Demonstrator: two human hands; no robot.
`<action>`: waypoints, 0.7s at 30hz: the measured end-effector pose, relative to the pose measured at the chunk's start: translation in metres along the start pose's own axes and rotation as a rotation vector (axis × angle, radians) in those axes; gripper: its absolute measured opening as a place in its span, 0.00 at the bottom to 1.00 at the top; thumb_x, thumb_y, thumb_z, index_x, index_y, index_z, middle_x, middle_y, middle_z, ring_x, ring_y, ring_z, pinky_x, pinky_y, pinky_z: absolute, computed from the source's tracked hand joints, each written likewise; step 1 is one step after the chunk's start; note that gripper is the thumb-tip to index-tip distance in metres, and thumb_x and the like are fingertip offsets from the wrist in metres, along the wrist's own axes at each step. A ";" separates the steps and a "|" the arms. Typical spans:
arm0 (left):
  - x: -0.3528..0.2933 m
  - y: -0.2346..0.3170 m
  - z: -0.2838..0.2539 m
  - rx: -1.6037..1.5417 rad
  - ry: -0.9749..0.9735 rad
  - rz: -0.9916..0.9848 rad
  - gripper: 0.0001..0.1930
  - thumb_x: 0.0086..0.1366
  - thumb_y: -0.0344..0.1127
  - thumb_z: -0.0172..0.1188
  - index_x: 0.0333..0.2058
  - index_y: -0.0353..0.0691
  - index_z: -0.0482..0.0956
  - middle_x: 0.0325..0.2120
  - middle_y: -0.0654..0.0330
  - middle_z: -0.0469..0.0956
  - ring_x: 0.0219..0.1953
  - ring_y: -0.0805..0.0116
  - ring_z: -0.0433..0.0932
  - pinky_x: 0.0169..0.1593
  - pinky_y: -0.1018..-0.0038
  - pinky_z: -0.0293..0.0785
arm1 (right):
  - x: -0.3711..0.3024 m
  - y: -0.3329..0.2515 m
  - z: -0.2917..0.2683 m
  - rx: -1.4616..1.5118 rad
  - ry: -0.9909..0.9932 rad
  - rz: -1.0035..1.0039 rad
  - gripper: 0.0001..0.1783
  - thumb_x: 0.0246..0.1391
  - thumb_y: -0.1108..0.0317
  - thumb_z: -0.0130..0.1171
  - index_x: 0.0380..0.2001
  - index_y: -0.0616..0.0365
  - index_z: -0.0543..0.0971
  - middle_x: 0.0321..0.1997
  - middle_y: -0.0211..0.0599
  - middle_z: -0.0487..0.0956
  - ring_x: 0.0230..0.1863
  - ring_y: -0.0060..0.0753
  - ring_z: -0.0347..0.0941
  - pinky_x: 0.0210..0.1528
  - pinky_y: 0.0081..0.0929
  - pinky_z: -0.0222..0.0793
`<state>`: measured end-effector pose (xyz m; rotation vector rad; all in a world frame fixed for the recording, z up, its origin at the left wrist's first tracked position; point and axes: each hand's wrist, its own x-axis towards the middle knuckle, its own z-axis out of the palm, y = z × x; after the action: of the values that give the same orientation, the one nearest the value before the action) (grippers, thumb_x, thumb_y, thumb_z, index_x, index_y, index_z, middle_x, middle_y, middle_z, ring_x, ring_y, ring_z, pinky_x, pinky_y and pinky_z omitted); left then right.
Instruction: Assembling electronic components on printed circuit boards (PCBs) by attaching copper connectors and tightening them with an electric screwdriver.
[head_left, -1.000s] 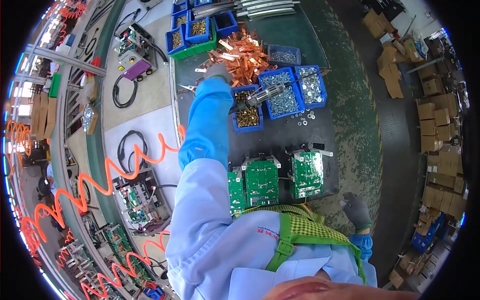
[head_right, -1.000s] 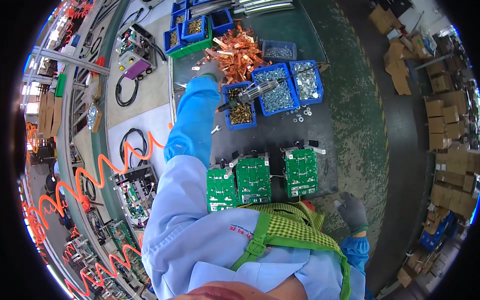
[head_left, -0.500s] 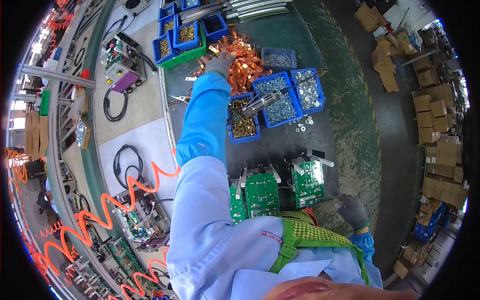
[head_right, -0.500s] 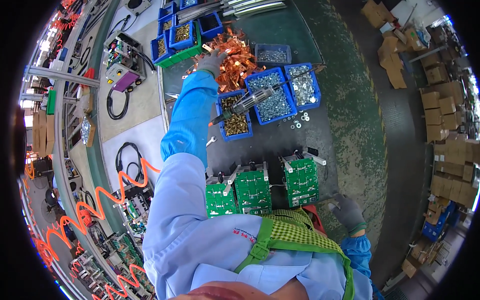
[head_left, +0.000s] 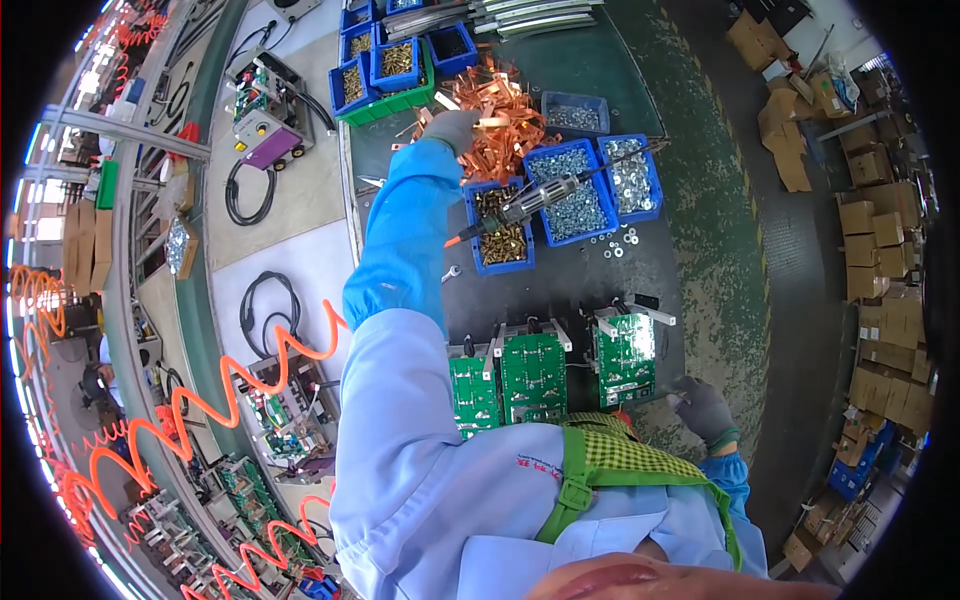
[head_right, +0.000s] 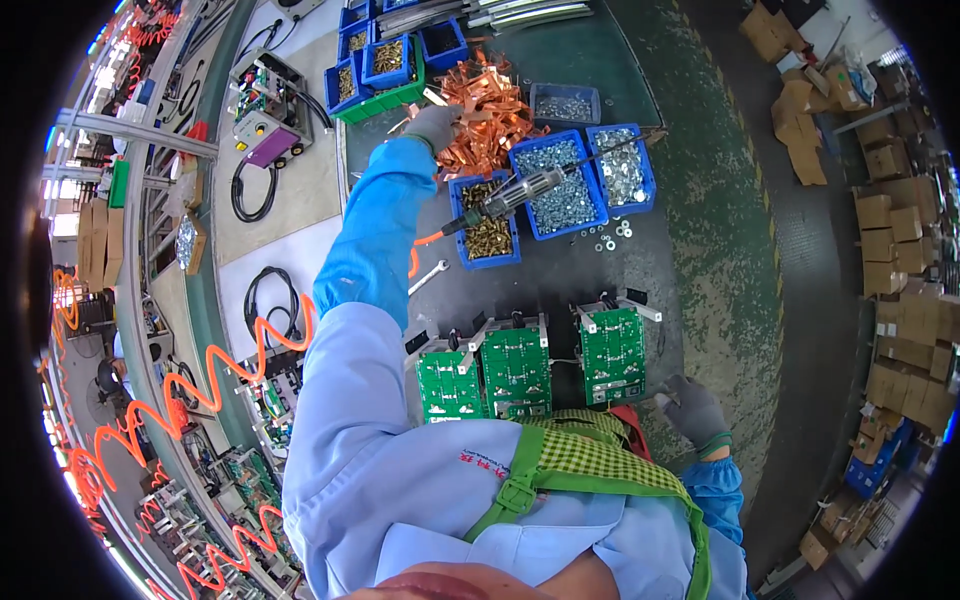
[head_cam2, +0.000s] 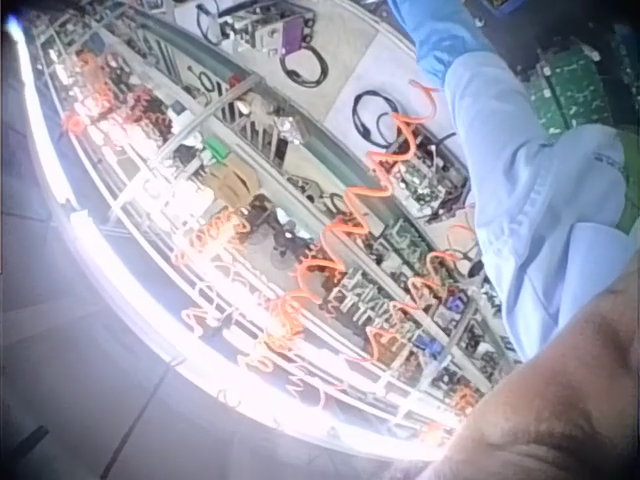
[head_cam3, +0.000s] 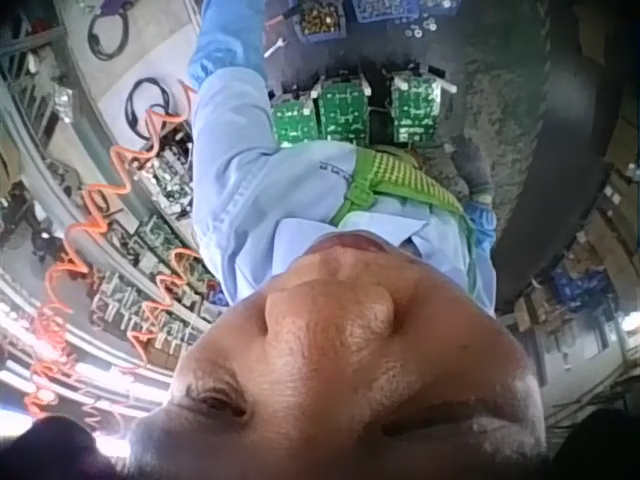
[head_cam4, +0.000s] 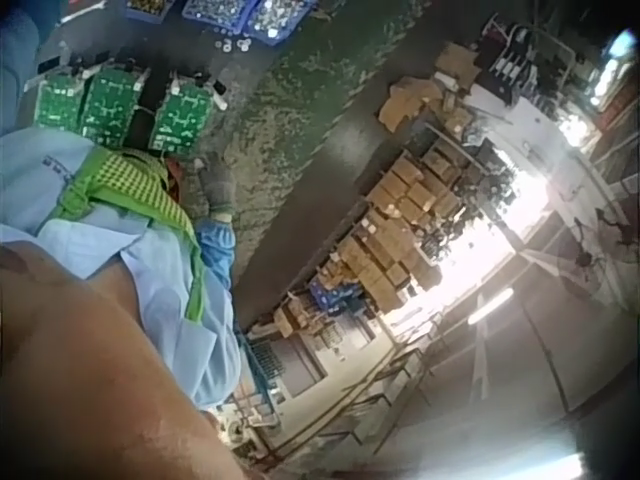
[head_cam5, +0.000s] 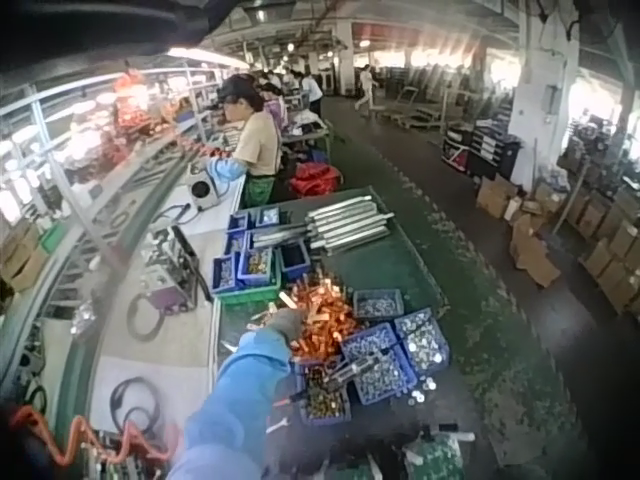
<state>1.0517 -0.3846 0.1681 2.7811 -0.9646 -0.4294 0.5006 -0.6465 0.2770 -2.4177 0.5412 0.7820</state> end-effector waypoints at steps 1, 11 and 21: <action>-0.002 -0.003 -0.004 -0.074 0.015 0.026 0.17 0.55 0.34 0.57 0.45 0.42 0.72 0.37 0.49 0.77 0.41 0.51 0.76 0.43 0.63 0.72 | -0.002 -0.001 -0.002 0.016 0.021 -0.014 0.22 0.49 0.53 0.55 0.43 0.57 0.72 0.36 0.50 0.76 0.38 0.54 0.72 0.39 0.44 0.67; -0.042 0.018 -0.065 -0.742 -0.054 -0.118 0.16 0.55 0.36 0.64 0.42 0.40 0.77 0.32 0.63 0.78 0.33 0.75 0.74 0.40 0.76 0.70 | -0.025 -0.016 0.008 -0.026 0.032 0.012 0.21 0.49 0.54 0.55 0.40 0.57 0.73 0.36 0.50 0.75 0.39 0.55 0.71 0.40 0.43 0.67; -0.081 0.065 -0.072 -0.810 0.094 0.265 0.14 0.56 0.38 0.62 0.37 0.34 0.75 0.28 0.63 0.75 0.33 0.76 0.70 0.40 0.75 0.67 | -0.049 -0.013 0.014 -0.032 0.086 -0.054 0.25 0.50 0.51 0.53 0.44 0.60 0.72 0.40 0.53 0.75 0.41 0.56 0.70 0.42 0.44 0.66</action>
<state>0.9764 -0.3801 0.2702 1.9068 -0.8635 -0.5005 0.4645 -0.6183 0.3024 -2.4939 0.4979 0.6722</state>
